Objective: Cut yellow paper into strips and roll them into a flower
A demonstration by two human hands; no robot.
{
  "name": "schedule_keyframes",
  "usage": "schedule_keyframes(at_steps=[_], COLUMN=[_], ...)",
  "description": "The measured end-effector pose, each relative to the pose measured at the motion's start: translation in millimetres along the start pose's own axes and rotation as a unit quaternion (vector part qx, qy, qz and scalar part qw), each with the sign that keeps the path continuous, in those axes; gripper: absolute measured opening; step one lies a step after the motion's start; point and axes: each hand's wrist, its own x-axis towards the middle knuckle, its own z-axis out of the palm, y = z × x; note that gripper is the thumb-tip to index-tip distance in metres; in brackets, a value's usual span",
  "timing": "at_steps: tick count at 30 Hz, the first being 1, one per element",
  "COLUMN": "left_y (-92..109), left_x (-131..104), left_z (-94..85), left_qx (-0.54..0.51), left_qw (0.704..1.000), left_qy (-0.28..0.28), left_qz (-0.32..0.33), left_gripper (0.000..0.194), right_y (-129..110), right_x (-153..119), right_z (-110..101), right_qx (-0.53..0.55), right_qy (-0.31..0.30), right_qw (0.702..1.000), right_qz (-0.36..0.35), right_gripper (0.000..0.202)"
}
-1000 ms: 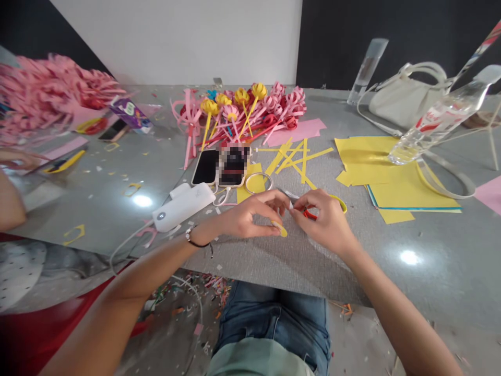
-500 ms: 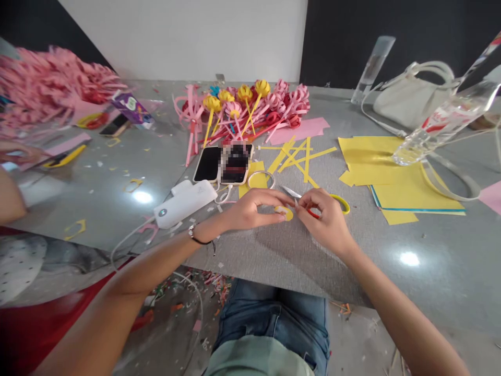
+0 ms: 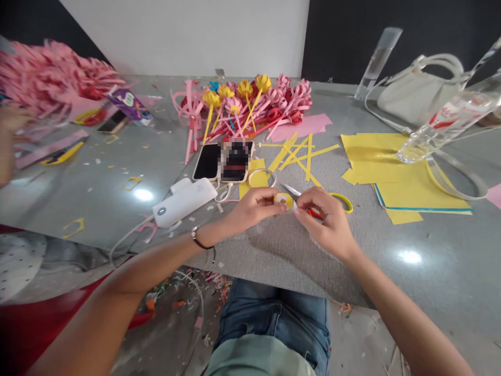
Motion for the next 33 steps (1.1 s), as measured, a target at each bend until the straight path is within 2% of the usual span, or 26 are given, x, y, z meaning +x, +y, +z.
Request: schedule_keyframes(at_steps=[4, 10, 18, 33], left_y=[-2.5, -3.7, -8.5, -5.9], left_x=[0.4, -0.8, 0.1, -1.7], left_z=[2.7, 4.7, 2.8, 7.0], left_qx=[-0.021, -0.026, 0.004, 0.035], left_qw=[1.0, 0.999, 1.0, 0.999], left_qy=[0.016, 0.003, -0.015, 0.025], left_qz=[-0.007, -0.021, -0.012, 0.024], left_gripper=[0.026, 0.023, 0.026, 0.031], right_y=[-0.3, -2.7, -3.8, 4.4], right_x=[-0.4, -1.1, -2.0, -1.3], right_z=[1.1, 1.4, 1.7, 2.7], right_qx=[-0.002, 0.003, -0.001, -0.066], right_qy=[0.013, 0.011, 0.002, -0.024], right_qw=[1.0, 1.0, 0.997, 0.993], right_qz=[0.005, 0.018, 0.083, 0.094], right_gripper=[0.01, 0.009, 0.01, 0.009])
